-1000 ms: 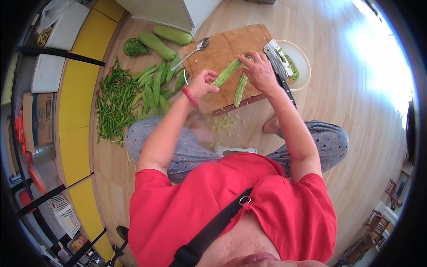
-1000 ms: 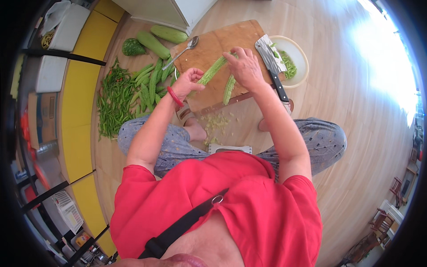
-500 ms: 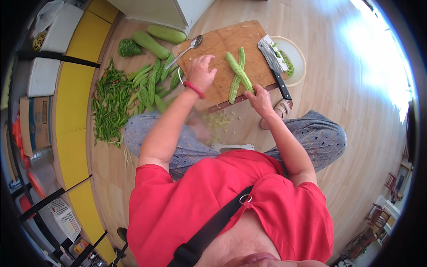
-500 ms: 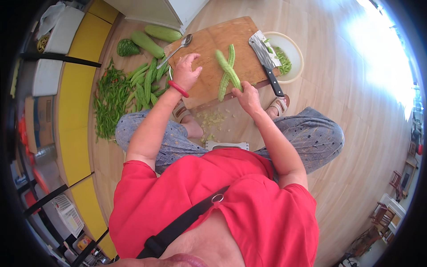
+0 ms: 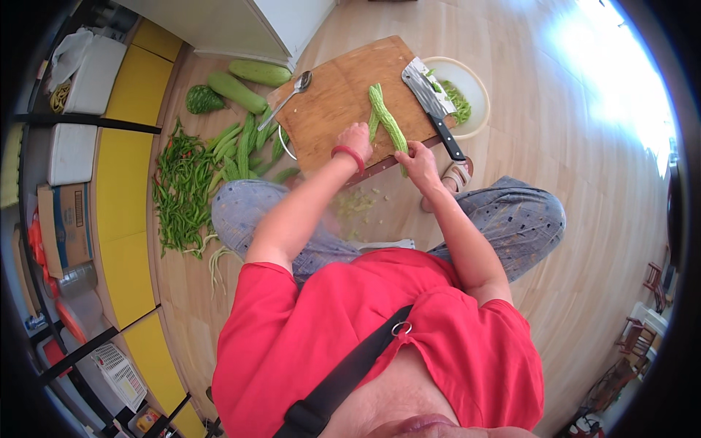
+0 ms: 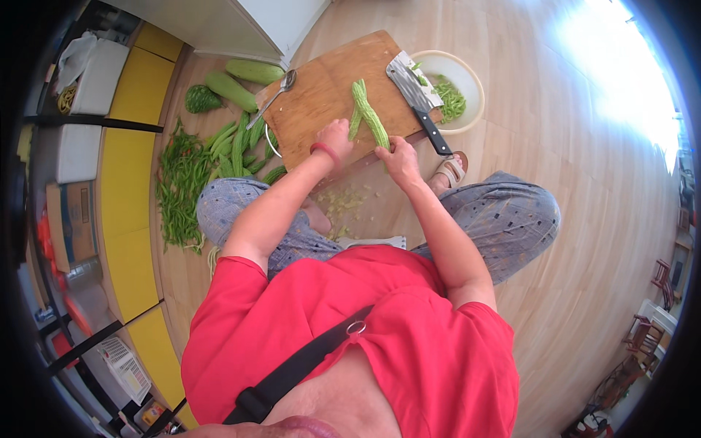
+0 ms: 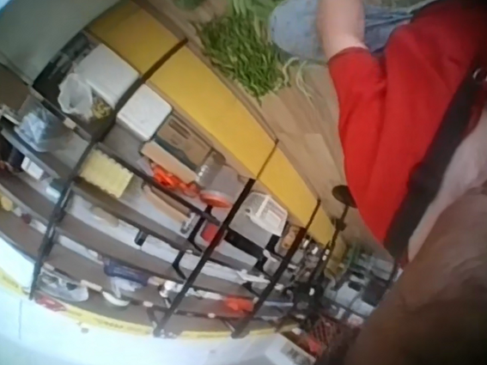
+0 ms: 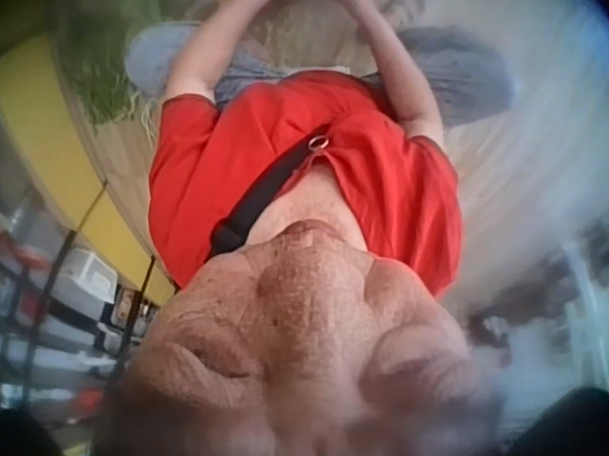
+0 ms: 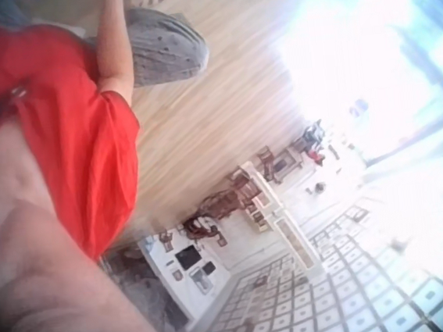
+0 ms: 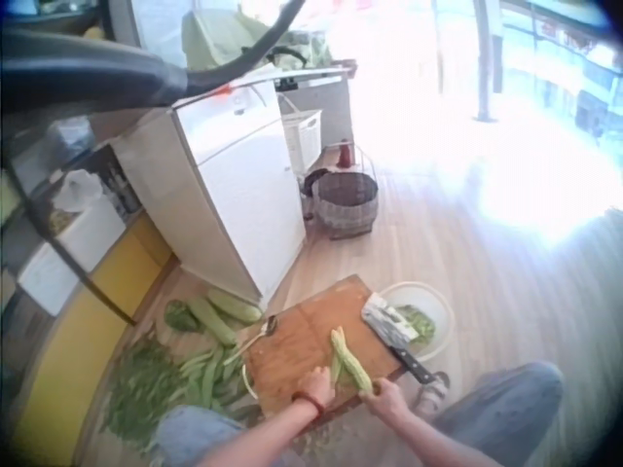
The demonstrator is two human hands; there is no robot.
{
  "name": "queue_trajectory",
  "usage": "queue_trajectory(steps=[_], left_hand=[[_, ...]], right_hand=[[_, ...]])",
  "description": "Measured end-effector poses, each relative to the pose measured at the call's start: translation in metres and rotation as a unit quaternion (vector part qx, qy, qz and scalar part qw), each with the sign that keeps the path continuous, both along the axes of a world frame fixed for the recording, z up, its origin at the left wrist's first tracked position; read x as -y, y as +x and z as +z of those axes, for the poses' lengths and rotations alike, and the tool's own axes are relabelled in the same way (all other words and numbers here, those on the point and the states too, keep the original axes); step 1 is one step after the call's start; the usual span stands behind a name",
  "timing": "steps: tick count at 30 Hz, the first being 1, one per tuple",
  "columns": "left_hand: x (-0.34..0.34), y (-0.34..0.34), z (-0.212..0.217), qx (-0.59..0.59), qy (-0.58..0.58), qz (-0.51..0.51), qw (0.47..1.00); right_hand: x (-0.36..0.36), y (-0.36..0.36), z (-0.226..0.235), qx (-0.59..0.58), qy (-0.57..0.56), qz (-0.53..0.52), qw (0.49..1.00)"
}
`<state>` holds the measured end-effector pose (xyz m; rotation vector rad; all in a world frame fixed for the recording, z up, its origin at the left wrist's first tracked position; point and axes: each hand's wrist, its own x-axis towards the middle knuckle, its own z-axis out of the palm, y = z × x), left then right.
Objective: The person sitting on the floor chops several bitter melons into small pieces using a large knife on a wooden board, then picks up a whole melon from a pile on the floor and begins slicing off the ends with the knife.
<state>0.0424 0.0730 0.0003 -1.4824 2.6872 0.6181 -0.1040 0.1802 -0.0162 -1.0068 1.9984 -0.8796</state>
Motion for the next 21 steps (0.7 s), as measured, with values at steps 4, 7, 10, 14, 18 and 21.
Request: queue_trajectory(steps=[4,7,10,14,18,21], left_hand=[[0.019,0.013,-0.004,0.043,-0.133,-0.115,0.983],[0.035,0.031,-0.016,-0.020,-0.197,-0.179,0.964],[0.033,0.035,-0.022,-0.060,-0.186,-0.138,0.971],[0.032,0.028,-0.030,-0.209,-0.100,-0.067,0.971],[0.030,0.012,-0.026,-0.318,-0.004,-0.099,0.943],[0.021,0.012,-0.019,-0.087,-0.182,-0.153,0.967]], right_hand=[[0.003,-0.014,0.013,0.022,-0.026,-0.031,0.999],[0.004,-0.019,0.010,0.047,-0.029,-0.052,0.997],[-0.001,-0.013,0.014,0.121,-0.012,-0.057,0.991],[-0.003,0.005,0.012,0.192,-0.022,-0.065,0.979],[-0.001,0.010,0.010,0.239,-0.039,-0.082,0.967],[0.000,0.012,0.013,0.260,-0.051,-0.099,0.959]])
